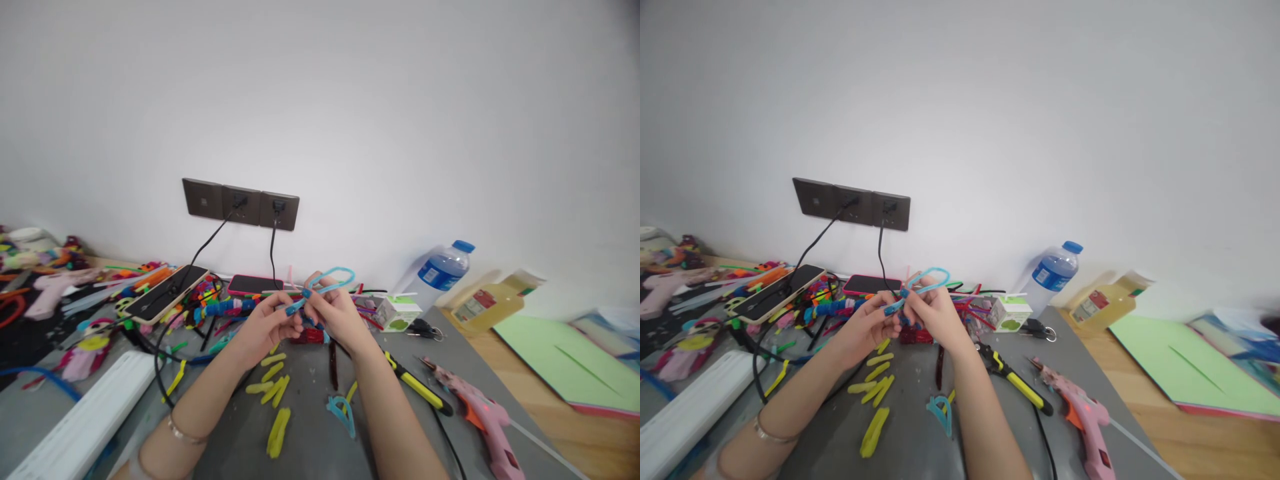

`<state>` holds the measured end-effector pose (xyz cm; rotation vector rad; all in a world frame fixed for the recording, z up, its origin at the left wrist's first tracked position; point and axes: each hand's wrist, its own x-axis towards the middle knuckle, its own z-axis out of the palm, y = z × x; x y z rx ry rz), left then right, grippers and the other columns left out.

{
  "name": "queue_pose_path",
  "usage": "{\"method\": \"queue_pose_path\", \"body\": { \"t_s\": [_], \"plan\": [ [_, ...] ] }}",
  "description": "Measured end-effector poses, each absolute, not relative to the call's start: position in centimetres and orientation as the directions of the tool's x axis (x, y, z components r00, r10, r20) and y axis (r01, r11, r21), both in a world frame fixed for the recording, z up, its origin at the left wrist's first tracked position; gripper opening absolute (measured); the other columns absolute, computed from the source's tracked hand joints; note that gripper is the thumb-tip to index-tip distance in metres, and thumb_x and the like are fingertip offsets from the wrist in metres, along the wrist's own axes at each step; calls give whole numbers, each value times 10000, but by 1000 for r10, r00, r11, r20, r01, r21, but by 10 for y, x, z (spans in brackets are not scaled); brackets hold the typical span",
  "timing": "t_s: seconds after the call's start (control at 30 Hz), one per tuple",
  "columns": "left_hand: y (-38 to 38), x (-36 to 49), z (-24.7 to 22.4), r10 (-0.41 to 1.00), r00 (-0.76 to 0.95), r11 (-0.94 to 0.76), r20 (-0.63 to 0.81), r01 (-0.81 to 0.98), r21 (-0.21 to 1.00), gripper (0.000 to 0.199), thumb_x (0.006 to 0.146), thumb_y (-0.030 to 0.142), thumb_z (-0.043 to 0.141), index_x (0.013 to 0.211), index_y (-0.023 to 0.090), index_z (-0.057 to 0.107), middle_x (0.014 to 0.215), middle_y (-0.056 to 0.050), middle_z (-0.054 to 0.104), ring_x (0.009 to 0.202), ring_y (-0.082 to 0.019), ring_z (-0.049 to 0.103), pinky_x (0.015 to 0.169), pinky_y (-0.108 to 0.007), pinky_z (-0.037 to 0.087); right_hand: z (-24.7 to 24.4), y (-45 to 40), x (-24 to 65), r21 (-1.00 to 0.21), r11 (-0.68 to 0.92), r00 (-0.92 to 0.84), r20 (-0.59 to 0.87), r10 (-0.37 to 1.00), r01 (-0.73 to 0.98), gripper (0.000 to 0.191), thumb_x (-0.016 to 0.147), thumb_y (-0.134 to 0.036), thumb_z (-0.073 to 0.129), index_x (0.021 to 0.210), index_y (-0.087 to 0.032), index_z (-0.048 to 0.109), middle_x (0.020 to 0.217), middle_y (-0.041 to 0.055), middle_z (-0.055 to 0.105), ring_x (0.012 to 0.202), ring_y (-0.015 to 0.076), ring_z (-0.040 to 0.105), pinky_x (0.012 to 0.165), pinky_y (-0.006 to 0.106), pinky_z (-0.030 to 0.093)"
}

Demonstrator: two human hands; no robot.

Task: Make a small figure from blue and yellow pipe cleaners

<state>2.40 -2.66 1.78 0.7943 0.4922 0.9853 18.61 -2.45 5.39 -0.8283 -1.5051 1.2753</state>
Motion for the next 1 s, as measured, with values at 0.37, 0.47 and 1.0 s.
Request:
{"method": "queue_pose_path", "body": {
  "t_s": [0.37, 0.47, 1.0],
  "plan": [
    [-25, 10, 17, 696, 714, 304, -79, -193, 933, 262, 734, 297, 785, 913, 129, 692, 796, -80, 737, 643, -134, 670, 639, -232, 544, 65, -33, 200, -978, 96, -457, 1, 889, 184, 77, 857, -245, 542, 824, -186, 504, 429, -93, 515, 334, 53, 358, 360, 162, 249],
    [-26, 13, 18, 690, 717, 242, -104, -93, 966, 253, 774, 306, 745, 939, 117, 715, 836, -109, 754, 652, -140, 682, 636, -227, 540, 63, -34, 198, -966, 104, -436, -9, 900, 235, 39, 842, -184, 519, 807, -188, 502, 429, -95, 500, 361, 64, 405, 380, 166, 284],
    [-31, 12, 25, 661, 741, 295, -121, -108, 949, 336, 825, 447, 676, 881, 116, 696, 825, -118, 762, 569, -128, 668, 594, -224, 525, 64, -31, 201, -989, 138, -376, 149, 915, -56, 234, 902, -413, 559, 881, -185, 508, 425, -125, 371, 384, 61, 266, 432, 202, 225]
  ]
}}
